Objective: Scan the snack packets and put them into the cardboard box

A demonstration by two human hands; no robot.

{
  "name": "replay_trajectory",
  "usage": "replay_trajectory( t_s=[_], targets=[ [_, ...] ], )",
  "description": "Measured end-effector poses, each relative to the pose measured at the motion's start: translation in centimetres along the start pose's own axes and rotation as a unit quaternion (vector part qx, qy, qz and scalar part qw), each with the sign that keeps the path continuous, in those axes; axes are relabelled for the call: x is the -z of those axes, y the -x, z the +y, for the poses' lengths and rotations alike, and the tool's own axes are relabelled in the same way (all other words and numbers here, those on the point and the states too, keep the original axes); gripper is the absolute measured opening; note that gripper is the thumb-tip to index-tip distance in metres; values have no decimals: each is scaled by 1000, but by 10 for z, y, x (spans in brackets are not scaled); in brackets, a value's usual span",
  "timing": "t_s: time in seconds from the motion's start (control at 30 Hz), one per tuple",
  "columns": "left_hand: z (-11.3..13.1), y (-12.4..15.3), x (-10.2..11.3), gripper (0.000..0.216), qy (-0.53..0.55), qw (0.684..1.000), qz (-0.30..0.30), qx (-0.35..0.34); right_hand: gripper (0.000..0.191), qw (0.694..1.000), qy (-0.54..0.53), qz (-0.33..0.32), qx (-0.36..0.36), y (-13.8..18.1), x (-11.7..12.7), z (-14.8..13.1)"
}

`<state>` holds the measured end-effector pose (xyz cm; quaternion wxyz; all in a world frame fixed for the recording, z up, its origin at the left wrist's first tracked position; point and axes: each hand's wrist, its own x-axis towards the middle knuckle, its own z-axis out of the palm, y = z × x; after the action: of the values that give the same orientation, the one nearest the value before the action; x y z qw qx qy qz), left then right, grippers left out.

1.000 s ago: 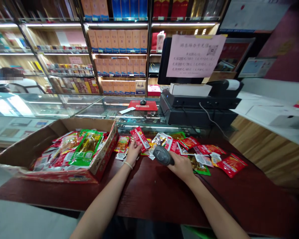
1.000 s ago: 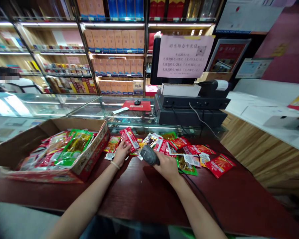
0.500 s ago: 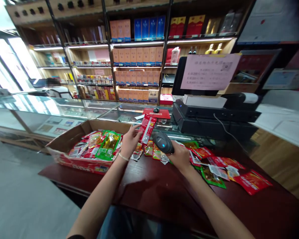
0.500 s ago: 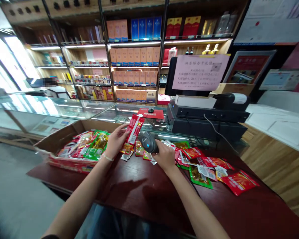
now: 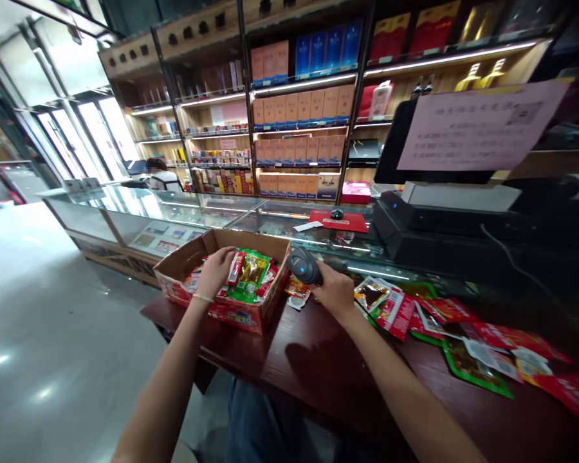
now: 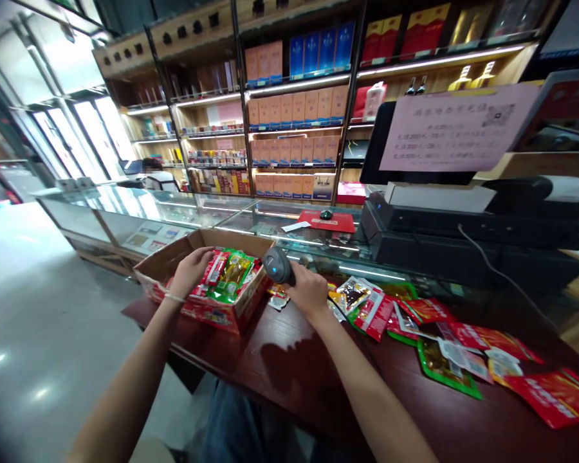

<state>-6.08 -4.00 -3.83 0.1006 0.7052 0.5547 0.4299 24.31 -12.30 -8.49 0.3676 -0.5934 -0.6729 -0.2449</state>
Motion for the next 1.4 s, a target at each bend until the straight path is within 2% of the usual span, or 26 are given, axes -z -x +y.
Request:
replay_trajectory(
  t_s=[0.13, 0.23, 0.4, 0.57, 0.7, 0.8, 0.9, 0.97, 1.03, 1.13, 1.2, 1.27, 1.33, 1.4],
  targets=[
    [33, 9, -18, 32, 34, 998, -8, -44, 39, 1000, 6, -1, -4, 12, 4, 21],
    [65, 18, -42, 32, 77, 992, -44, -87, 39, 999, 31, 0, -22, 23, 15, 44],
    [110, 37, -93, 31, 128, 976, -128, -124, 35, 995, 77, 13, -68, 44, 41, 84],
    [140, 57, -147, 26, 137, 960, -181, -164, 39, 990, 108, 10, -90, 69, 62, 125],
    [152, 70, -199, 26, 166, 939, -242, -177, 41, 985, 134, -4, -111, 88, 73, 152],
    [149, 76, -247, 27, 199, 923, -283, -168, 38, 982, 144, -2, -125, 102, 77, 164],
    [141, 82, -287, 37, 190, 920, -291, -181, 37, 978, 150, 11, -147, 115, 76, 168],
    [136, 86, -304, 43, 149, 925, -286, -199, 40, 976, 151, 11, -159, 120, 74, 168],
    [133, 90, -311, 48, 106, 932, -279, -208, 41, 975, 150, 7, -161, 122, 74, 167],
    [131, 94, -311, 54, 78, 935, -280, -204, 40, 975, 150, 3, -162, 122, 75, 163],
    [130, 94, -306, 45, 95, 934, -292, -184, 38, 975, 151, -6, -161, 122, 75, 162],
    [130, 94, -299, 31, 133, 937, -291, -138, 37, 976, 148, -17, -156, 123, 76, 160],
    [129, 93, -293, 25, 198, 940, -273, -61, 36, 978, 141, -24, -149, 124, 75, 158],
    [127, 92, -288, 24, 303, 917, -256, 44, 37, 980, 136, -26, -144, 125, 74, 156]
  ],
)
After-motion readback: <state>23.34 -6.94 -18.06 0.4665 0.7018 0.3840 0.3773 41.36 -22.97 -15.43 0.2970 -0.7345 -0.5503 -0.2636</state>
